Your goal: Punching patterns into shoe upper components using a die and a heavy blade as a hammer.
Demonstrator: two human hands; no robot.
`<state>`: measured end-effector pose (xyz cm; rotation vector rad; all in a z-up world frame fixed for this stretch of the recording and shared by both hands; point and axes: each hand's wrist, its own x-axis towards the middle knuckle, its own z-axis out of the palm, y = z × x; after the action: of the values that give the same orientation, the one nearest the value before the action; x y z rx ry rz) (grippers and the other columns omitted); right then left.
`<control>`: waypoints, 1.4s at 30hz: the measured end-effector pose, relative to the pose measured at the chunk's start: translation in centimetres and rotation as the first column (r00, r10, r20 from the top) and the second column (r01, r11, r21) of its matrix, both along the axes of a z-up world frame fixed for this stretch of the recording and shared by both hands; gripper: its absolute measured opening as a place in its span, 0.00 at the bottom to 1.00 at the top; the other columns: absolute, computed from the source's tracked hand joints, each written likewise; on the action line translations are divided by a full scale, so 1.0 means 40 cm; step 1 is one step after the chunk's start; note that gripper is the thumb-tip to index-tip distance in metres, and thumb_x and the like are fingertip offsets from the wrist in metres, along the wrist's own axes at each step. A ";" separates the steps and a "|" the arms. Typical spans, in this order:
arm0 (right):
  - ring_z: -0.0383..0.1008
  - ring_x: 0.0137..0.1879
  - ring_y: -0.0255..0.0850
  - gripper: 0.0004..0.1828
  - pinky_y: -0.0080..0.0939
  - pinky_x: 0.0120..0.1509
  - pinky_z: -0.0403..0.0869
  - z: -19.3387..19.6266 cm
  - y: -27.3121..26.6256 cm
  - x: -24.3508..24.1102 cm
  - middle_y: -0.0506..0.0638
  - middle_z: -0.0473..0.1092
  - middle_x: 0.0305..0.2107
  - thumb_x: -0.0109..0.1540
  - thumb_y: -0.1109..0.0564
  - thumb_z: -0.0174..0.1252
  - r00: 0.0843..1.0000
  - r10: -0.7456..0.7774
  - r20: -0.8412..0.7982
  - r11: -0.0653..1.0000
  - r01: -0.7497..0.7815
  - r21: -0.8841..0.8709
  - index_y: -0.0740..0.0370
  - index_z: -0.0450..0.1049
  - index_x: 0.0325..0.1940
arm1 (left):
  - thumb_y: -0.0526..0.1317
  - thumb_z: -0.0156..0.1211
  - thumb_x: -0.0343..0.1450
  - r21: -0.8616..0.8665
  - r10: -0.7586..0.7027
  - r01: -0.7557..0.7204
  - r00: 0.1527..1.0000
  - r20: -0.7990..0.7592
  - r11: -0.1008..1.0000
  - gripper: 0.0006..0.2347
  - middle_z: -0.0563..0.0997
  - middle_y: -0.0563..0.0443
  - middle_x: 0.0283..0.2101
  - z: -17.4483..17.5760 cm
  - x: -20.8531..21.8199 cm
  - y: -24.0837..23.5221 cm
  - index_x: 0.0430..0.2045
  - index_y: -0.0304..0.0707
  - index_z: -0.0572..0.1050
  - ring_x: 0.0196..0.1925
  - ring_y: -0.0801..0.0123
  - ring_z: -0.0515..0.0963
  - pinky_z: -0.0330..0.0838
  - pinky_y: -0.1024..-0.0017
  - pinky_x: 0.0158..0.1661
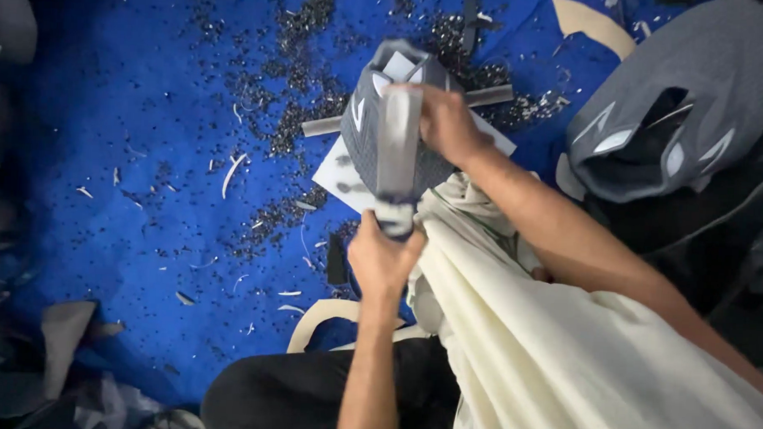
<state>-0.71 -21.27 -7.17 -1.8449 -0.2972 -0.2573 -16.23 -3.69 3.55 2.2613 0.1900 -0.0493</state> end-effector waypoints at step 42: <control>0.81 0.49 0.46 0.09 0.40 0.52 0.82 0.009 0.090 -0.056 0.59 0.78 0.44 0.67 0.67 0.55 0.957 0.285 -0.055 0.958 -0.284 0.022 0.72 0.76 0.51 | 0.38 0.66 0.63 -0.369 0.218 -0.061 0.891 0.399 0.927 0.22 0.75 0.51 0.35 -0.063 -0.103 0.076 0.48 0.29 0.65 0.30 0.66 0.74 0.71 0.70 0.34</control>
<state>-2.95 -17.68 -6.80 -1.7665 -0.5148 -0.0066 -20.35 -0.66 1.02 1.8410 0.0963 0.4658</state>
